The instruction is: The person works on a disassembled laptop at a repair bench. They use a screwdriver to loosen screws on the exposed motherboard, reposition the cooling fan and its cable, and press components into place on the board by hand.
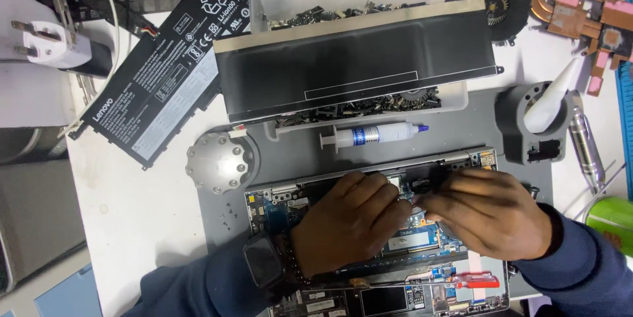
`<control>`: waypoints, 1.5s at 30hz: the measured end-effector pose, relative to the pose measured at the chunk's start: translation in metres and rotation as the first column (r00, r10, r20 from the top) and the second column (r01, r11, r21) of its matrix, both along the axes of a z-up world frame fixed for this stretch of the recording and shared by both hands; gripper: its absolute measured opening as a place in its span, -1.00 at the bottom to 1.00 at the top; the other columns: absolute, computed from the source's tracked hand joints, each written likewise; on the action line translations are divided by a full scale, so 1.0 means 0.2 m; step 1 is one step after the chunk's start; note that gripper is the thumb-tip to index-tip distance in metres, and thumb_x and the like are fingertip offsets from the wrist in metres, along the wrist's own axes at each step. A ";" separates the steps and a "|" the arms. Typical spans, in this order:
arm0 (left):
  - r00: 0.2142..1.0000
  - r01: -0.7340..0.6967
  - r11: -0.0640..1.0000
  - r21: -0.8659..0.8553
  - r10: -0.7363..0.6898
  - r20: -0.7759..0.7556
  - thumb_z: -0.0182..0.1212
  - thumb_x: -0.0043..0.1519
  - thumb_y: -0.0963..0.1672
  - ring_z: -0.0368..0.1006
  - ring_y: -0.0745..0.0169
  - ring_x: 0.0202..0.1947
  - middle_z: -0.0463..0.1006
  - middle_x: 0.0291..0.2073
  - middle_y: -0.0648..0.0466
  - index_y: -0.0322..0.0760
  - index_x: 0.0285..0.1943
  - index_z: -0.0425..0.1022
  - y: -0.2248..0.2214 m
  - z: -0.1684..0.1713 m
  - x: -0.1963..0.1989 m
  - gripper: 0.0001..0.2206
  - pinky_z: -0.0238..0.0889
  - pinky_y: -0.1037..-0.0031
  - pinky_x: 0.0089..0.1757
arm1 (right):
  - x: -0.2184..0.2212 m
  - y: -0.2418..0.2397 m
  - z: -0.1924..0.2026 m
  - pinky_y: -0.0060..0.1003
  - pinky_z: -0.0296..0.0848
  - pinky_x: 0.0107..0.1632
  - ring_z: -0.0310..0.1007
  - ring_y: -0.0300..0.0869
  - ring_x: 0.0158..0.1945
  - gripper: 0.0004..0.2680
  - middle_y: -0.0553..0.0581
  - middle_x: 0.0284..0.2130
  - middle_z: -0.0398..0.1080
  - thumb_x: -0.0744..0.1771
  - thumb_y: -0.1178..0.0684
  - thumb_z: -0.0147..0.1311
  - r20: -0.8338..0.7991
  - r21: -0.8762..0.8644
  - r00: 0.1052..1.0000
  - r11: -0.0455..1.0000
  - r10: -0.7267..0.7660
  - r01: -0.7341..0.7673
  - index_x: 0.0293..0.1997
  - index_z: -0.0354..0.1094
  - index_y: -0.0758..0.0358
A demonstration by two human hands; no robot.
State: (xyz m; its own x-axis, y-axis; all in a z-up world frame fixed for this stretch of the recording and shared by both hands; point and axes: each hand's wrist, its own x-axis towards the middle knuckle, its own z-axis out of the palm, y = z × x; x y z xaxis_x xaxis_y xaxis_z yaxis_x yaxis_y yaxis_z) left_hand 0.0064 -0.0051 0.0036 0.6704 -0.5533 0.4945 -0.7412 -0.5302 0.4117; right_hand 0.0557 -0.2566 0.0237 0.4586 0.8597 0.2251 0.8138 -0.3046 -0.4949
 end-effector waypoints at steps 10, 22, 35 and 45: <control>1.000 -0.019 1.000 0.001 0.019 -0.005 0.05 0.45 -0.18 0.43 0.02 -0.18 0.52 -0.24 -0.04 -0.29 -0.07 0.44 -0.01 -0.01 -0.01 -0.92 0.27 0.29 -0.12 | -0.04 -0.03 -0.04 -0.19 0.63 -0.07 0.57 -0.04 -0.17 -0.81 0.19 -0.10 0.45 0.36 0.04 0.07 0.039 -0.051 0.995 0.994 -0.092 0.094 0.02 0.45 0.26; 0.998 -0.047 0.999 -0.023 0.048 0.033 0.08 0.45 -0.16 0.52 0.01 -0.11 0.60 -0.20 -0.03 -0.31 0.01 0.47 0.00 -0.02 -0.03 -0.90 0.29 0.28 -0.08 | -0.06 -0.03 -0.07 -0.19 0.56 -0.05 0.51 -0.04 -0.15 -0.82 0.14 -0.09 0.49 0.38 0.08 0.00 0.102 -0.120 0.995 0.993 -0.001 0.013 0.04 0.45 0.28; 0.995 -0.102 0.993 -0.063 0.103 0.000 0.15 0.42 -0.15 0.53 0.02 -0.11 0.60 -0.16 -0.02 -0.22 0.08 0.42 -0.02 -0.06 -0.06 -0.88 0.32 0.20 0.01 | -0.02 0.01 -0.01 -0.09 0.49 0.06 0.44 0.09 -0.01 -0.81 0.21 -0.05 0.44 0.39 0.08 -0.13 -0.059 -0.117 0.996 0.991 -0.067 0.060 -0.01 0.43 0.26; 0.986 -0.163 0.986 0.020 0.163 0.030 0.12 0.45 -0.15 0.49 0.08 -0.13 0.57 -0.19 0.00 -0.24 -0.03 0.49 0.01 0.02 -0.02 -0.92 0.32 0.26 -0.03 | -0.01 0.06 0.02 -0.08 0.48 0.21 0.50 0.07 0.01 -0.83 0.21 -0.10 0.51 0.39 0.14 -0.10 -0.108 -0.029 0.987 0.993 -0.121 0.119 -0.02 0.44 0.30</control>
State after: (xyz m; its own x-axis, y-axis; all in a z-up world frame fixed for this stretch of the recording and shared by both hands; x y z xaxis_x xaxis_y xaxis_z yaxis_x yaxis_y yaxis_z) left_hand 0.0021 -0.0031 0.0081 0.7387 -0.4485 0.5031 -0.6550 -0.6536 0.3792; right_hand 0.0536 -0.2454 0.0269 0.5794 0.8012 0.1495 0.7124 -0.4087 -0.5705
